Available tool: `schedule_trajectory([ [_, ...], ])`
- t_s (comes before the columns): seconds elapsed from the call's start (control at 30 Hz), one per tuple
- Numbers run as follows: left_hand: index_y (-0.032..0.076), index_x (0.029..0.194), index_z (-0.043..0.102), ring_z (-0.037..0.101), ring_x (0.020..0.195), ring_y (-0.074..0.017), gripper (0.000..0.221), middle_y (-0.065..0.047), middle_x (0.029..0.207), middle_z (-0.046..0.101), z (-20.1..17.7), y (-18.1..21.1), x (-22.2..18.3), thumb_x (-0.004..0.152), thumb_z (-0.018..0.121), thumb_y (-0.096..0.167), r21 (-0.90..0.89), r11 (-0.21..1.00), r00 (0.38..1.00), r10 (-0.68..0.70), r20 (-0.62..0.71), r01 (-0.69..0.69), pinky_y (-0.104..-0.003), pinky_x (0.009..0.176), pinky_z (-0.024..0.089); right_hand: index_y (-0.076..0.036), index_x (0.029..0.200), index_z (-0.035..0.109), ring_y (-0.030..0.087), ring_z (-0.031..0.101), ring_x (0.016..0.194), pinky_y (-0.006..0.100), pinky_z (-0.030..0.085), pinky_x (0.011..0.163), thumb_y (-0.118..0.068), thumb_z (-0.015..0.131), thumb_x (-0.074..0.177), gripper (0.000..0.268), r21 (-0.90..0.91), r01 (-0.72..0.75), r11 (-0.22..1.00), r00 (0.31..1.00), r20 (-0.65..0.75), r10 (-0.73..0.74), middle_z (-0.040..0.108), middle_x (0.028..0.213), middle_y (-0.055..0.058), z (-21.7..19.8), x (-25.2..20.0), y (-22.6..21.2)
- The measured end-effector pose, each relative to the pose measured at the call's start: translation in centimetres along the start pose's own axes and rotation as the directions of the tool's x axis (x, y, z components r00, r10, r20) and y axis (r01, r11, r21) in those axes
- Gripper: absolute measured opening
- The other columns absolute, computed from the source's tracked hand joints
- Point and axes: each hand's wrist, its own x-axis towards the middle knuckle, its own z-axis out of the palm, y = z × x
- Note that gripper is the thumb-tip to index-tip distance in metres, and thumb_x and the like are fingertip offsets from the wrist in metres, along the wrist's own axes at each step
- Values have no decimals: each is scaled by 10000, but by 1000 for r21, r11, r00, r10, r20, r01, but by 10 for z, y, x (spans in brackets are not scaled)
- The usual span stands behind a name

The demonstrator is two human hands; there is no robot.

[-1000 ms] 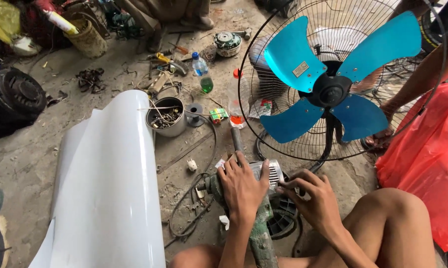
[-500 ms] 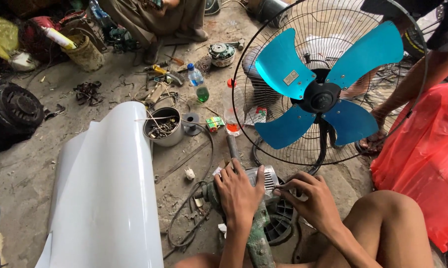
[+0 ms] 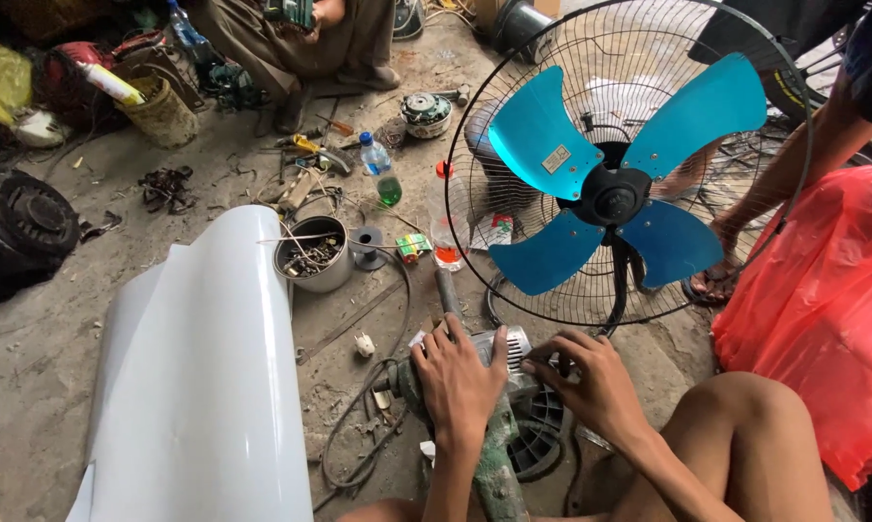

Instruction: Inspecting and repairing the internal components of a handheld power tool while sitting on the floor.

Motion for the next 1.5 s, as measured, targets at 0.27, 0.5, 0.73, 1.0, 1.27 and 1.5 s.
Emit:
schedule_trajectory([
  [0.27, -106, 1617, 547, 760, 1206, -458, 1133, -331, 1273, 789, 2, 0, -1, 1120, 244, 866, -38, 999, 1000, 5, -7, -5, -719, 1281, 389, -196, 947, 914, 124, 675, 705, 319, 581, 663, -347, 967, 865, 180, 48, -53, 997, 997, 67, 50, 848, 957, -83, -1, -4, 8],
  [0.5, -108, 1644, 529, 738, 1277, -479, 1119, -351, 1312, 775, -1, 1, -3, 1141, 253, 852, -12, 1000, 1000, 6, 11, -5, -711, 1308, 354, -173, 933, 943, 144, 703, 674, 344, 588, 609, -309, 977, 858, 160, 73, -40, 997, 995, 93, 33, 842, 925, -62, -13, -6, 2],
  [0.73, -105, 1616, 566, 754, 1187, -455, 1141, -323, 1221, 797, 2, 1, -1, 1123, 214, 863, -22, 1000, 1000, -3, -2, 3, -705, 1289, 364, -169, 1038, 914, 165, 710, 763, 367, 605, 673, -321, 946, 896, 210, 26, -45, 999, 994, 103, 42, 836, 1028, -45, -11, 0, -1],
  [1.0, -87, 1643, 546, 729, 1321, -488, 1159, -348, 1363, 768, 7, 0, -1, 1125, 186, 885, 5, 1000, 1000, -1, 19, 1, -722, 1316, 361, -157, 1012, 861, 189, 717, 788, 395, 604, 738, -366, 914, 936, 229, -46, 9, 999, 992, 123, -4, 799, 1029, -42, -12, 6, -4],
  [1.27, -87, 1671, 498, 655, 1434, -517, 1118, -371, 1474, 704, 11, 0, 0, 1133, 229, 855, -29, 999, 999, -13, 51, 15, -749, 1345, 288, -155, 1124, 826, 221, 742, 890, 424, 616, 805, -419, 887, 957, 318, -103, 11, 995, 990, 140, 3, 781, 1152, -31, -4, 2, 5],
  [1.5, -93, 1679, 490, 607, 1488, -555, 1126, -396, 1508, 678, 19, -1, 0, 1130, 236, 857, -50, 999, 1000, -17, 26, 18, -760, 1350, 264, -161, 1121, 819, 224, 772, 890, 413, 619, 788, -417, 894, 936, 325, -74, 33, 997, 993, 115, -24, 810, 1171, -43, -6, 1, -3],
])
